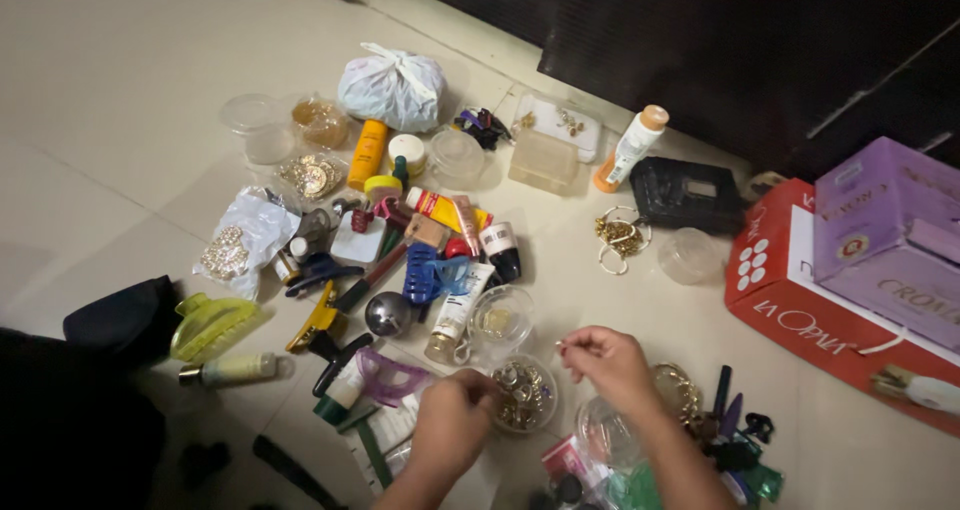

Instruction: The person sits on the floor and sorts jewelry pieces, picking necklaces, earrings and small metal items one at a time and placing them into clear plastic containers. They open and close container lids and move items around among cosmetics and other personal items spread on the floor.

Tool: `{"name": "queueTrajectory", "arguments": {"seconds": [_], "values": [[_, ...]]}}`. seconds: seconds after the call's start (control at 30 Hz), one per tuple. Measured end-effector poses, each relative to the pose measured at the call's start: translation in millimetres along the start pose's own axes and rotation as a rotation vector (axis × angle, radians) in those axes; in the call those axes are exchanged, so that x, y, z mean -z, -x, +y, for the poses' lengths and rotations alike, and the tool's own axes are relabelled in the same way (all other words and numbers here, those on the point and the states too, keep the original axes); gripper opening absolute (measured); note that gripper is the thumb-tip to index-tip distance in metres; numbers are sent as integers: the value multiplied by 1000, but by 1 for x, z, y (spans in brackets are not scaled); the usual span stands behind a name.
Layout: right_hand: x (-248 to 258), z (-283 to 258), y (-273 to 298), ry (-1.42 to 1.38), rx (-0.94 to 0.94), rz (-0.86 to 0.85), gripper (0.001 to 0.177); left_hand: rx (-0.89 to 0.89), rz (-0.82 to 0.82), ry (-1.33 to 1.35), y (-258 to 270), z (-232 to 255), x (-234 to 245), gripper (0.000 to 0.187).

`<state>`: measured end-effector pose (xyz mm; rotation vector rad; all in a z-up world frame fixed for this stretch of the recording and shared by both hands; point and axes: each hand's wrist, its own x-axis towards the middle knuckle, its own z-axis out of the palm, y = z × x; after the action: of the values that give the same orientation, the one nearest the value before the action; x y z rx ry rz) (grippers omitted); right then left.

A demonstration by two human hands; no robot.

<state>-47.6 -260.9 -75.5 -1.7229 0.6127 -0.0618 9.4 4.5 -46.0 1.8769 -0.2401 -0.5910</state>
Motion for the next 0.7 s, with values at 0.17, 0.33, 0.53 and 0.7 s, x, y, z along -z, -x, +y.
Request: {"name": "queueTrajectory", "arguments": {"seconds": [0.17, 0.33, 0.53, 0.7], "values": [[-21, -14, 26, -71, 75, -110, 31, 103, 6, -82, -3, -6, 2, 21], [-28, -15, 39, 63, 117, -153, 23, 289, -77, 74, 1, -2, 1, 26], [-26, -9, 25, -103, -28, -157, 24, 256, -64, 102, 0, -3, 1, 24], [-22, -3, 24, -192, -41, -165, 24, 269, -61, 126, -2, -7, 0, 23]]}}
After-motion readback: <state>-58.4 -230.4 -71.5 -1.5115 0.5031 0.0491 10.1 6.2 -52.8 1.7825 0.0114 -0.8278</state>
